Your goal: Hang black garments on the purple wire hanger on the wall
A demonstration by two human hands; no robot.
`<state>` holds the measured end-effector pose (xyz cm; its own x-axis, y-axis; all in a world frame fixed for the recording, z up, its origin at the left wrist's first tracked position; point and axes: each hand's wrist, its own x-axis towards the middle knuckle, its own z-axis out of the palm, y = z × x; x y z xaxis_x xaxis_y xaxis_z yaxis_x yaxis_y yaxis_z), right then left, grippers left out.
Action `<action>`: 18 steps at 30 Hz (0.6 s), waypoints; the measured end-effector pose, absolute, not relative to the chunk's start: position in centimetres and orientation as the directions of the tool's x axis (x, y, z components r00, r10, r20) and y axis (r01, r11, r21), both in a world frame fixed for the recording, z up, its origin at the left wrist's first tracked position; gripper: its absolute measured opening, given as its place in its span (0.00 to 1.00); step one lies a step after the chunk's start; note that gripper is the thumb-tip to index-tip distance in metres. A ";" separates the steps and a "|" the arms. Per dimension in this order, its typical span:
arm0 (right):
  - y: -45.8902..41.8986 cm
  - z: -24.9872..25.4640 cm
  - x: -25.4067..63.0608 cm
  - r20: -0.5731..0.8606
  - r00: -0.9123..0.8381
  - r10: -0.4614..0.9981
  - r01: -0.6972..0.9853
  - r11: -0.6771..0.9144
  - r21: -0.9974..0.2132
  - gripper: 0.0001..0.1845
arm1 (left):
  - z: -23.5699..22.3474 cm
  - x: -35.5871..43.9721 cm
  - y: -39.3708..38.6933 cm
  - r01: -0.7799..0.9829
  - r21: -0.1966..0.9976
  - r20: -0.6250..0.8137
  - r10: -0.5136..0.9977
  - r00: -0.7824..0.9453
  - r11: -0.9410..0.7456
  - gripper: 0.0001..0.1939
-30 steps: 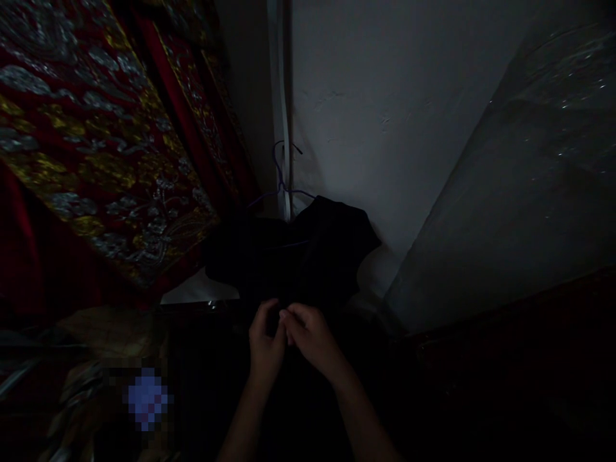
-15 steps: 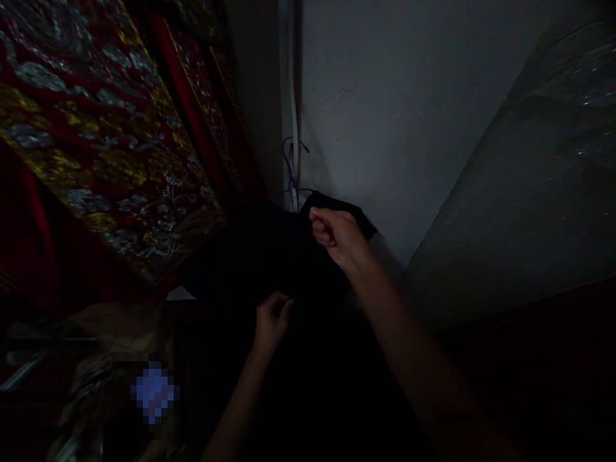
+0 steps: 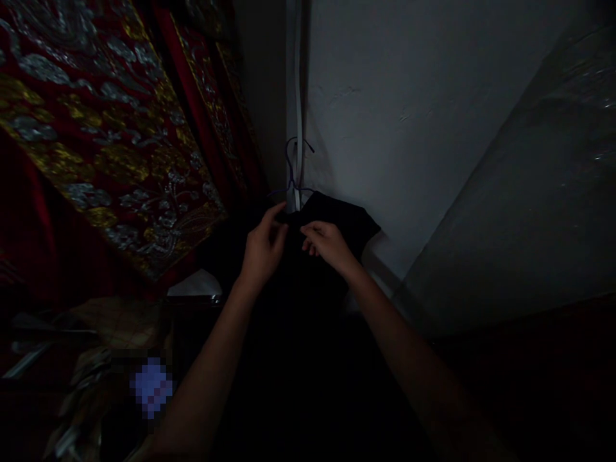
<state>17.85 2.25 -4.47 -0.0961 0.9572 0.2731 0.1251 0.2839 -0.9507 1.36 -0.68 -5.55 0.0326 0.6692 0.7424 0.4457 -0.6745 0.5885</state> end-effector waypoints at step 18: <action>1.7 -3.6 16.9 0.517 -0.166 0.840 0.121 0.537 -0.835 0.21 | -1.4 1.1 -0.2 0.559 0.420 0.752 0.619 0.225 -0.715 0.08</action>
<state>16.93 1.66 -3.63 -0.1661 0.8399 0.5166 0.1207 0.5373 -0.8347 1.13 -0.17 -1.36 0.2253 0.6189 0.7524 0.5590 -0.7147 0.4205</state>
